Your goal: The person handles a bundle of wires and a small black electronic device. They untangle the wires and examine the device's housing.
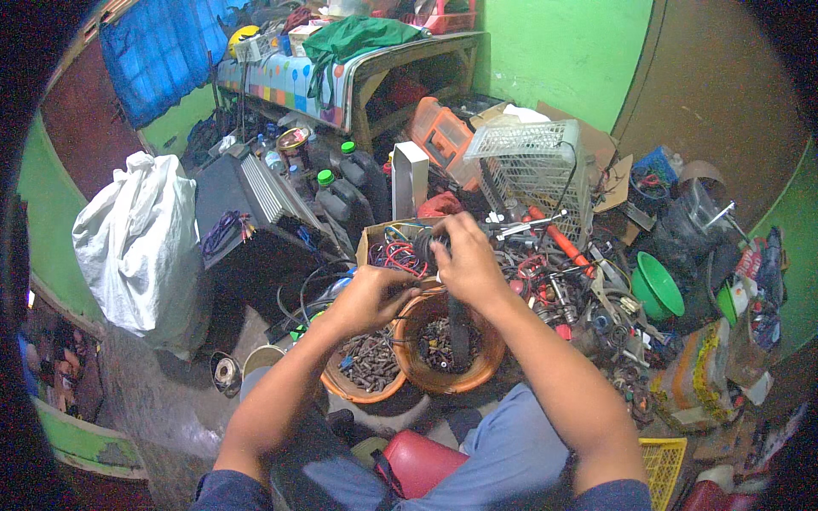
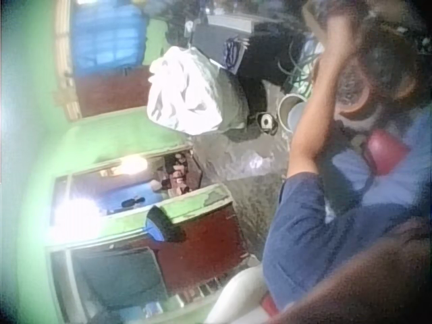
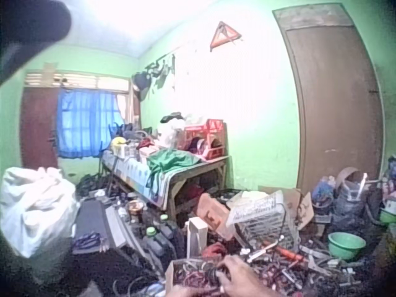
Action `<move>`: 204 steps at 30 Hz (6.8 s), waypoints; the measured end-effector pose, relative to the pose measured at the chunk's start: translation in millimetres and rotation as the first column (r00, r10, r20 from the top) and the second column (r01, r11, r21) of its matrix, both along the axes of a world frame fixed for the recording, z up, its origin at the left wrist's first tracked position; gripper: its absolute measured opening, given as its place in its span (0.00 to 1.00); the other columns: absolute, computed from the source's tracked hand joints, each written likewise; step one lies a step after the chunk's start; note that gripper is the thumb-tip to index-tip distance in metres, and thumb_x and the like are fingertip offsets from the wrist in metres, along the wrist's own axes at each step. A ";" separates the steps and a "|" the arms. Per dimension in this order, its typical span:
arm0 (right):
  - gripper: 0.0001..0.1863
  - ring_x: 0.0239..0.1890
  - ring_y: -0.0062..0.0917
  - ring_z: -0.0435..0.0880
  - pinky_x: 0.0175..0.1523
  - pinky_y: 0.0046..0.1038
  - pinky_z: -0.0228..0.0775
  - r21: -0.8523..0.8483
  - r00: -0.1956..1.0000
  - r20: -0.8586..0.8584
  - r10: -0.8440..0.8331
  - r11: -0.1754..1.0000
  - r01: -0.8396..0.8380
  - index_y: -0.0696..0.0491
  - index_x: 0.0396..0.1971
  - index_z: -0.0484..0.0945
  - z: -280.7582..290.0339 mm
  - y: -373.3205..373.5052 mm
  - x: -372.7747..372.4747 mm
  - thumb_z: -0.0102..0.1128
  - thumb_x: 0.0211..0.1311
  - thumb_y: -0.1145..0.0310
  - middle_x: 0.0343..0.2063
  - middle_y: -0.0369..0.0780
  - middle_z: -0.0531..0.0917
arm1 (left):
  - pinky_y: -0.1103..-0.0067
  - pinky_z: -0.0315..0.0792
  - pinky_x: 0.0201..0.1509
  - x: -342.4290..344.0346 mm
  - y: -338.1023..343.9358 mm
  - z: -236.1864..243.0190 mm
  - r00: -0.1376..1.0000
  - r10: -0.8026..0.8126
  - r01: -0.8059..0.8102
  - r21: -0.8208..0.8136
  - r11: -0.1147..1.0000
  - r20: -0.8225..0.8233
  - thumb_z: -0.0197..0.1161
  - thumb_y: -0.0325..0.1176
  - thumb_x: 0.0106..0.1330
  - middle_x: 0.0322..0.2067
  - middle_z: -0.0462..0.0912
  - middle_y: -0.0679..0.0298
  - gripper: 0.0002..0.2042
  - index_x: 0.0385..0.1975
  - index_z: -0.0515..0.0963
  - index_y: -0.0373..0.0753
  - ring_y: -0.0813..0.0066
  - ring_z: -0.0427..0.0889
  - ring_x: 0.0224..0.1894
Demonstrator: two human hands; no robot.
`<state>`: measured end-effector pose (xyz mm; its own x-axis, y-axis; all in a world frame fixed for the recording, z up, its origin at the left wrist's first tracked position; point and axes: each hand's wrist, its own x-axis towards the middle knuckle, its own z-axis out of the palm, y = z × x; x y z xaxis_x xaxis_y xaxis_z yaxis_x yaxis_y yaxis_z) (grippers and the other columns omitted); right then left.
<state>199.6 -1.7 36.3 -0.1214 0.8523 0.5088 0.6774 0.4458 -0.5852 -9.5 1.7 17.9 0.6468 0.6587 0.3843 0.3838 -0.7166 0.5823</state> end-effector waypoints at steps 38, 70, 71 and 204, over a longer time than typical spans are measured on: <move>0.14 0.25 0.13 0.75 0.24 0.16 0.66 -0.040 -0.066 -0.985 -0.160 0.579 -0.814 0.50 0.54 0.73 35.5 -42.4 -7.9 0.49 0.75 0.63 0.36 0.36 0.82 | 0.73 0.67 0.62 -22.5 13.6 28.4 0.944 -0.072 0.121 -0.136 0.983 0.321 0.62 0.33 0.68 0.53 0.79 0.55 0.16 0.52 0.75 0.31 0.68 0.76 0.55; 0.03 0.30 0.28 0.70 0.33 0.28 0.69 0.167 -0.619 -0.784 -0.039 0.948 -0.271 0.59 0.37 0.60 44.7 -3.9 93.0 0.42 0.67 0.77 0.30 0.44 0.70 | 0.67 0.74 0.45 -43.6 48.2 13.9 0.474 0.561 0.256 -0.716 0.650 0.679 0.49 0.41 0.76 0.15 0.62 0.72 0.13 0.41 0.75 0.38 0.65 0.83 0.33; 0.03 0.30 0.28 0.70 0.33 0.28 0.68 0.113 -0.582 -0.811 -0.060 0.960 -0.256 0.59 0.37 0.60 39.8 -4.5 96.4 0.42 0.67 0.77 0.29 0.44 0.69 | 0.66 0.73 0.47 -44.4 49.0 13.5 0.338 0.662 0.322 -0.743 0.586 0.669 0.48 0.40 0.76 0.14 0.62 0.72 0.12 0.38 0.74 0.39 0.64 0.81 0.32; 0.11 0.47 0.39 0.80 0.51 0.35 0.72 0.308 0.891 -0.124 0.436 0.871 -0.383 0.57 0.37 0.75 47.1 12.5 -169.3 0.65 0.53 0.81 0.45 0.46 0.76 | 0.80 0.70 0.32 -170.1 -76.3 60.0 0.866 0.495 -0.419 -0.439 0.795 0.072 0.64 0.34 0.69 0.22 0.78 0.70 0.09 0.38 0.80 0.33 0.87 0.73 0.26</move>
